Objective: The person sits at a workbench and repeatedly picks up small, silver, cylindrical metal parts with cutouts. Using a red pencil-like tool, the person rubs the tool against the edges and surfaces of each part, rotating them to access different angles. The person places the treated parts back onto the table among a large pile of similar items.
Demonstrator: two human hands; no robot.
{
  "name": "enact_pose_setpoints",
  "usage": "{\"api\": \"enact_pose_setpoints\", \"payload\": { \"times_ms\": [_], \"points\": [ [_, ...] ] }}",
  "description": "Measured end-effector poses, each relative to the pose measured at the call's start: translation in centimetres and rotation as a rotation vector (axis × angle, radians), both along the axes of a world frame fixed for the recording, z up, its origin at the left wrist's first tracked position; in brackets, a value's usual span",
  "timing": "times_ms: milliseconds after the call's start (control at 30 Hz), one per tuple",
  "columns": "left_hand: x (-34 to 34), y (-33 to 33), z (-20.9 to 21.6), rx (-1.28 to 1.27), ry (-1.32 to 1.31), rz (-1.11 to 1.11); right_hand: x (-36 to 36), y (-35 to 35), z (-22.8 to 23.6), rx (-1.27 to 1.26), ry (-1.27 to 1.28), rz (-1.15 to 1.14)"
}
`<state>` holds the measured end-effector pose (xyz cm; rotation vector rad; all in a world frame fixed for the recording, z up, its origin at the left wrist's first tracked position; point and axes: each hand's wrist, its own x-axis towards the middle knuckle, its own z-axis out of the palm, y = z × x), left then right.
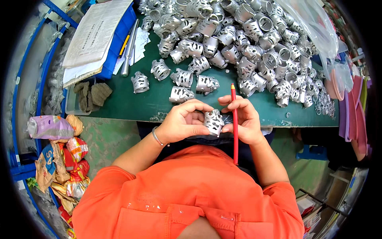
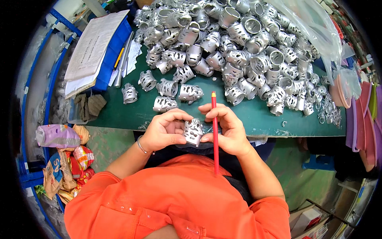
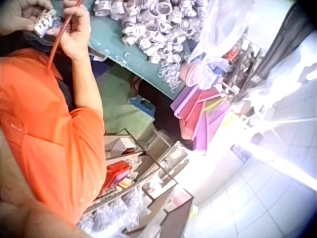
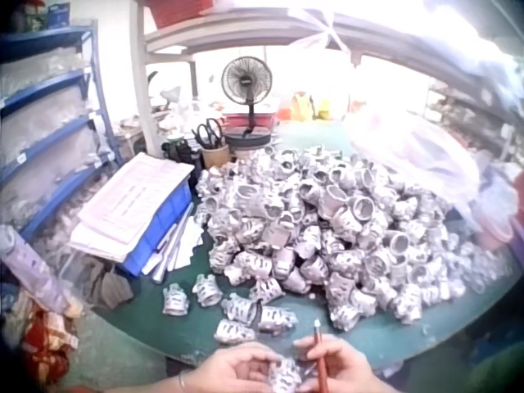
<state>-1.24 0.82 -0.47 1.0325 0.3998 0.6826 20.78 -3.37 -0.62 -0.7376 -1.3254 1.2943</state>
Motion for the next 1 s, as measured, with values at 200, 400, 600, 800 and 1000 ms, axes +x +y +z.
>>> {"api": "enact_pose_setpoints", "payload": {
  "times_ms": [200,400,600,800,1000],
  "points": [
    [0.7,-0.9,-0.9,0.089,-0.099,0.197,0.0,0.0,0.0,0.037,0.022,0.025],
    [1.5,-1.4,-0.1,0.133,0.001,0.343,-0.4,-0.2,-0.5,-0.035,-0.045,-0.068],
    [1.6,-1.8,-1.0,0.444,0.249,0.363,-1.0,-0.3,-0.5,-0.138,0.061,-0.213],
    [2.1,-1.9,0.8,0.247,0.282,0.298,-1.1,-0.2,-0.3,-0.135,0.097,-0.128],
    [2.1,-1.9,-0.3,0.366,0.249,0.363,-1.0,0.2,-0.8,-0.048,0.048,-0.184]
  ]
}}
